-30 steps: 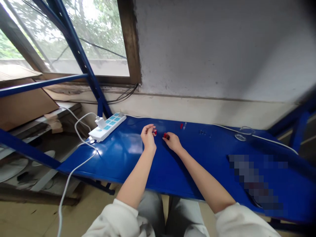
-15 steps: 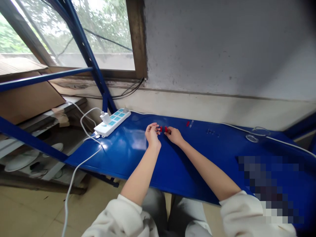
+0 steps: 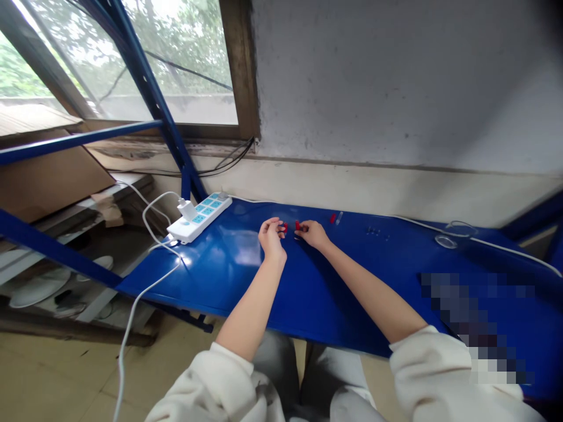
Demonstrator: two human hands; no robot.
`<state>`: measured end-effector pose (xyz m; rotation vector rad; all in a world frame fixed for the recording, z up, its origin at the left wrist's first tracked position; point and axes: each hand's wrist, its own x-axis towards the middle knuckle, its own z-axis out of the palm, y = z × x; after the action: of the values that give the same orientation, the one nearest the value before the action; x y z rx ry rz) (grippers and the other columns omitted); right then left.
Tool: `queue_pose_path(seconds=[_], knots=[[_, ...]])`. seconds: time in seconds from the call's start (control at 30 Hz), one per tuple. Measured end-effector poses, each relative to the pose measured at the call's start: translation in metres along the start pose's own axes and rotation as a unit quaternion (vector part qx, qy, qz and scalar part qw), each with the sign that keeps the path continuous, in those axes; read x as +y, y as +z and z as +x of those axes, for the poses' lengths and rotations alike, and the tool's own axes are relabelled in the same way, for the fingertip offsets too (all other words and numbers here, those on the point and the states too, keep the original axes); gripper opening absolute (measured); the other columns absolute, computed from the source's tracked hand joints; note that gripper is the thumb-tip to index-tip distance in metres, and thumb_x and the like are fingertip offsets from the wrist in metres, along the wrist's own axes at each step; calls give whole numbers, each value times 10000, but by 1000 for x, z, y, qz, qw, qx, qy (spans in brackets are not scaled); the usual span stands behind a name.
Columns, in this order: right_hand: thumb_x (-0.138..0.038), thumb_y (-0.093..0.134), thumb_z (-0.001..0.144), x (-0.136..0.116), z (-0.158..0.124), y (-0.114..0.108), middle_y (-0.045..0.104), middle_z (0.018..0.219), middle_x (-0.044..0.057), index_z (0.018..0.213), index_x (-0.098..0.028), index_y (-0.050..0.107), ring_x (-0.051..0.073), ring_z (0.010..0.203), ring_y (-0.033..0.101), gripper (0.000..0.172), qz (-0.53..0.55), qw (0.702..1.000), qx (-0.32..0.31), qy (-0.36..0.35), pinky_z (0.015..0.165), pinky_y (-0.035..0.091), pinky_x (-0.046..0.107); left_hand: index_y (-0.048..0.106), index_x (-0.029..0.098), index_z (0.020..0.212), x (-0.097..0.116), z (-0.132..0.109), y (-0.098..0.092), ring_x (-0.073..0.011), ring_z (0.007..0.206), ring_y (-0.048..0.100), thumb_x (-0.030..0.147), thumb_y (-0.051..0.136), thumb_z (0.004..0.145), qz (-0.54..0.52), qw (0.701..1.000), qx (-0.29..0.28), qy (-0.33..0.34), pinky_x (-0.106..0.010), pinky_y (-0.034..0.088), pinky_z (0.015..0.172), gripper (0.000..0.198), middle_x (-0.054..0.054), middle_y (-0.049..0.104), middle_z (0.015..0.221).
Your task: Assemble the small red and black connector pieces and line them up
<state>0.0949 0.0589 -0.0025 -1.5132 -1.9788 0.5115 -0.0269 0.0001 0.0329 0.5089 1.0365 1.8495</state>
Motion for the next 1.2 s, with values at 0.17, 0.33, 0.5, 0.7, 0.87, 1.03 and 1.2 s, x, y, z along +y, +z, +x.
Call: queue_pose_path(seconds=[0.17,0.33,0.5,0.7,0.87,1.03,1.2], knots=[[-365,628,658,2,-3,5,575,701,8,666,-205,645,126,623,493,161,-31,1000,-4,-1,562,316,237,526,144,730,-1,1,0,-65,506,496,212,514,595,9,1000,-1,4,-198,301,448,152,-4,550,682],[-407,629,653,1,-9,4,571,695,2,682,-219,654,124,632,490,192,-31,999,-7,-6,565,302,234,525,144,723,-1,1,0,-66,507,497,211,509,603,16,1000,0,10,-199,305,450,138,-5,550,680],[-415,646,630,-5,-11,0,587,681,-5,701,-229,661,134,644,507,200,-36,999,-19,17,567,301,243,534,143,736,-5,-2,0,-65,508,491,189,489,633,39,998,-13,50,-187,310,442,121,-8,557,676],[-397,622,657,-5,-11,-16,637,735,24,817,-219,675,158,673,561,246,21,999,-21,43,583,365,263,550,160,762,-9,-8,2,-75,580,509,171,486,691,108,981,-60,147,-188,389,540,96,-5,560,690],[-342,677,596,11,-20,-48,643,696,40,763,-186,680,156,635,574,229,50,997,-40,30,574,406,259,551,166,779,-9,-22,4,-84,610,520,172,473,741,175,956,-119,204,-197,416,591,87,-7,558,701],[-330,641,631,43,-34,-80,634,639,31,686,-165,663,145,609,577,175,10,995,-76,70,561,411,237,555,161,810,-17,-30,4,-89,610,519,166,473,756,228,924,-184,245,-189,407,560,98,-8,553,696],[-355,596,686,78,-32,-85,651,767,72,864,-135,634,179,723,601,285,-64,981,32,181,617,424,253,545,161,832,-19,-32,4,-85,582,503,181,445,784,268,900,-204,276,-186,392,542,113,-8,544,675]])
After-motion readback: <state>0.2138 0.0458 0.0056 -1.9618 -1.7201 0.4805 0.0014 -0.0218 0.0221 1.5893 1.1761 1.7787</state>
